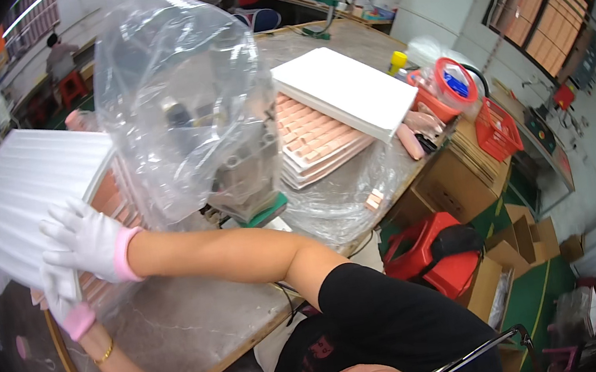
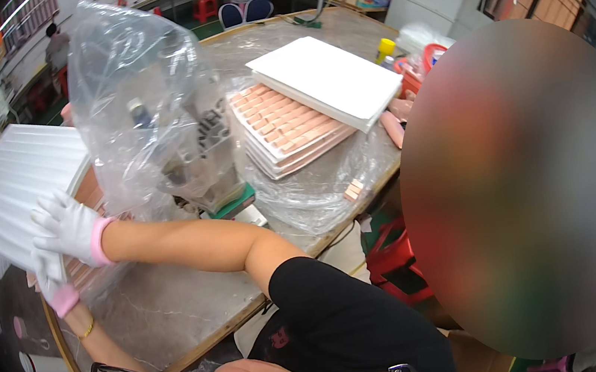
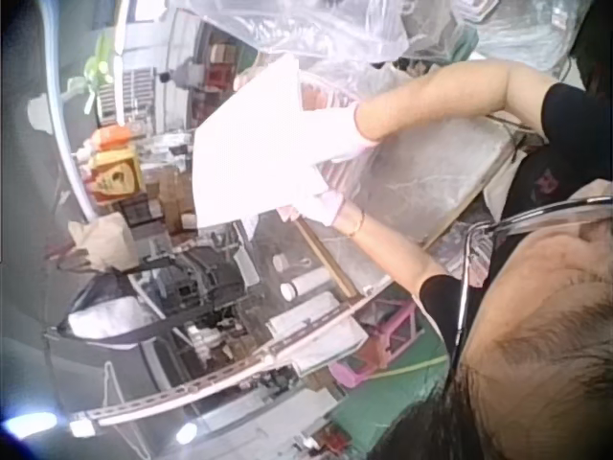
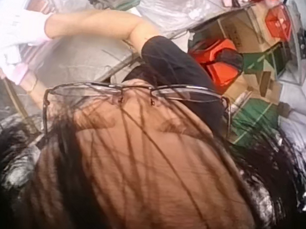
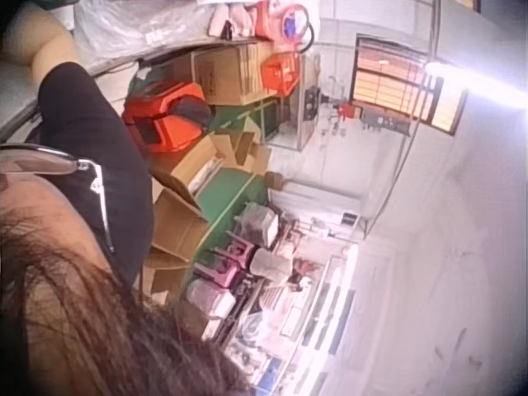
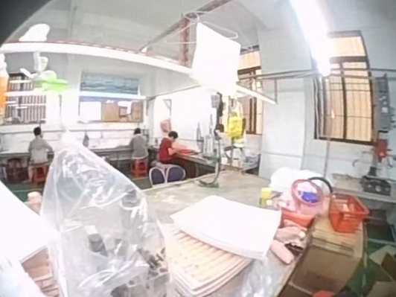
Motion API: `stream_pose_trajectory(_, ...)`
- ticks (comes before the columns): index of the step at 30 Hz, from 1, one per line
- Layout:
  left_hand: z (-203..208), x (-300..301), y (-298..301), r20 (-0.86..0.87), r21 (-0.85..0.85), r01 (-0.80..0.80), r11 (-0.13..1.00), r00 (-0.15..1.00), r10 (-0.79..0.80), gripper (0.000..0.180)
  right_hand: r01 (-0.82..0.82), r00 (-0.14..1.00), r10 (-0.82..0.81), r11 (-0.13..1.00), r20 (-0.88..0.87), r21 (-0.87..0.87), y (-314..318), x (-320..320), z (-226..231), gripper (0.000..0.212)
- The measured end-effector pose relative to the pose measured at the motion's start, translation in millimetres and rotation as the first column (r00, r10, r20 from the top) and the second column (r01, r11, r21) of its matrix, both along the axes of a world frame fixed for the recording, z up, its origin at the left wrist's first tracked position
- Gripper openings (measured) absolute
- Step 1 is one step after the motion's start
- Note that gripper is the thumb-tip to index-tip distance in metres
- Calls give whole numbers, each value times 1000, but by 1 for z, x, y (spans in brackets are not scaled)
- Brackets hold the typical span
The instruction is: Placing small pink components into compartmentalized white trays and stacking the trays.
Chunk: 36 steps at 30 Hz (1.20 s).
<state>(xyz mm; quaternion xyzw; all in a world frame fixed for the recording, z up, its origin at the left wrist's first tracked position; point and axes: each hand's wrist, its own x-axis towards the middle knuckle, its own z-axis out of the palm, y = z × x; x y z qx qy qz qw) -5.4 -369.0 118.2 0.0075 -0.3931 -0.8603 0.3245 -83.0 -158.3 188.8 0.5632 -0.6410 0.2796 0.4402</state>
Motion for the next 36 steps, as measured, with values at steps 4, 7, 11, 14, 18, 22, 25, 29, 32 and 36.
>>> stream_pose_trajectory(4,33,41,65,-4,-107,-298,949,954,299,40,119,991,-115,992,-71,42,11,24,31,28)
stream_pose_trajectory(7,55,72,90,-84,56,-323,945,941,326,40,91,942,-144,979,-303,-183,22,40,46,25)
stream_pose_trajectory(11,81,83,112,-129,184,-378,907,906,404,40,19,906,-111,975,-409,-222,42,59,84,23)
stream_pose_trajectory(14,72,68,79,-456,70,267,961,865,-207,45,133,822,-209,975,-530,-179,73,73,123,25)
stream_pose_trajectory(18,130,49,183,-650,-209,812,544,300,-698,55,427,761,-341,904,-552,29,146,59,170,20)
stream_pose_trajectory(22,121,38,216,-451,-334,584,740,591,-669,55,571,781,-507,816,-364,90,268,54,208,19)
stream_pose_trajectory(25,79,32,216,-134,-286,470,835,844,-520,58,342,923,-353,935,-153,-95,374,29,210,22)
stream_pose_trajectory(29,18,32,195,150,-248,499,830,866,-476,55,878,450,-867,474,-213,-72,522,-45,137,33)
stream_pose_trajectory(32,-5,36,198,261,-210,456,865,878,-400,55,880,462,-886,462,26,107,576,-71,76,26)
stream_pose_trajectory(36,-20,28,209,299,-156,466,871,863,-408,54,913,199,-964,248,178,324,616,-123,-13,26)
